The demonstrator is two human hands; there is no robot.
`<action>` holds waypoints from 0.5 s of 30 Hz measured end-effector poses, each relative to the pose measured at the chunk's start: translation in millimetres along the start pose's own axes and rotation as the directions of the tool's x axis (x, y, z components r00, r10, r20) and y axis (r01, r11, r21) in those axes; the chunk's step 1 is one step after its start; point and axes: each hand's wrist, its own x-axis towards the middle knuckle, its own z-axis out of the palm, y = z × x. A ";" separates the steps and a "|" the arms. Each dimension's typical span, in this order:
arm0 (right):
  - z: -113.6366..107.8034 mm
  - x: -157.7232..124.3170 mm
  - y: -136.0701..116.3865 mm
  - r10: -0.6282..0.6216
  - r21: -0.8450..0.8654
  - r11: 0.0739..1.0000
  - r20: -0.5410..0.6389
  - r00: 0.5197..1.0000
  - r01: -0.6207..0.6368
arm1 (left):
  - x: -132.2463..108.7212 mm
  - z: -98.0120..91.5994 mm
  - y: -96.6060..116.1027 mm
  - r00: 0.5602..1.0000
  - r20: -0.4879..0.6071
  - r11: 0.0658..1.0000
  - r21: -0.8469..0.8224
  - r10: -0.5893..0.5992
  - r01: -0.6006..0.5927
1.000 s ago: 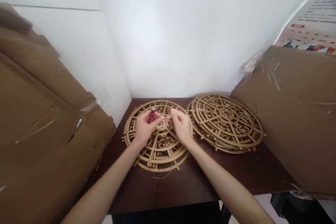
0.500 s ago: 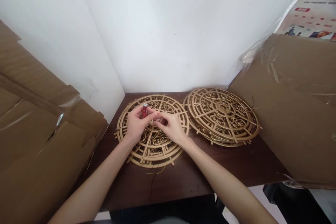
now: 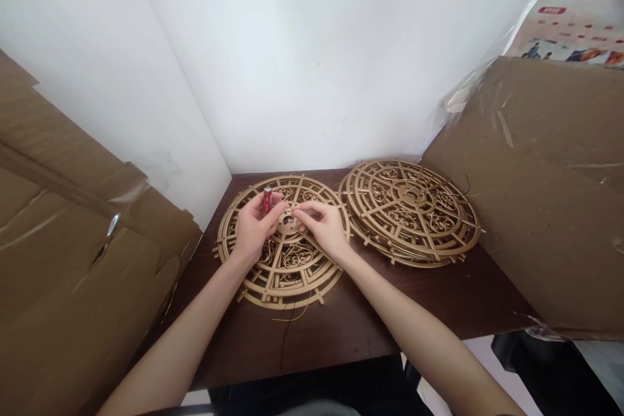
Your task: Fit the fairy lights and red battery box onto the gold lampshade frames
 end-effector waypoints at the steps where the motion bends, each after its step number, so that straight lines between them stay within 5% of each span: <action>1: -0.1 0.4 -0.3 0.018 0.035 0.999 -0.001 1.000 -0.018 | 0.0 0.0 -0.2 1.000 -0.003 1.000 0.001 -0.004 0.004; 15: 1.1 -1.2 -3.6 0.027 0.053 0.998 -0.032 0.999 -0.026 | -0.7 -0.3 -2.3 0.999 -0.033 0.995 0.096 0.039 -0.035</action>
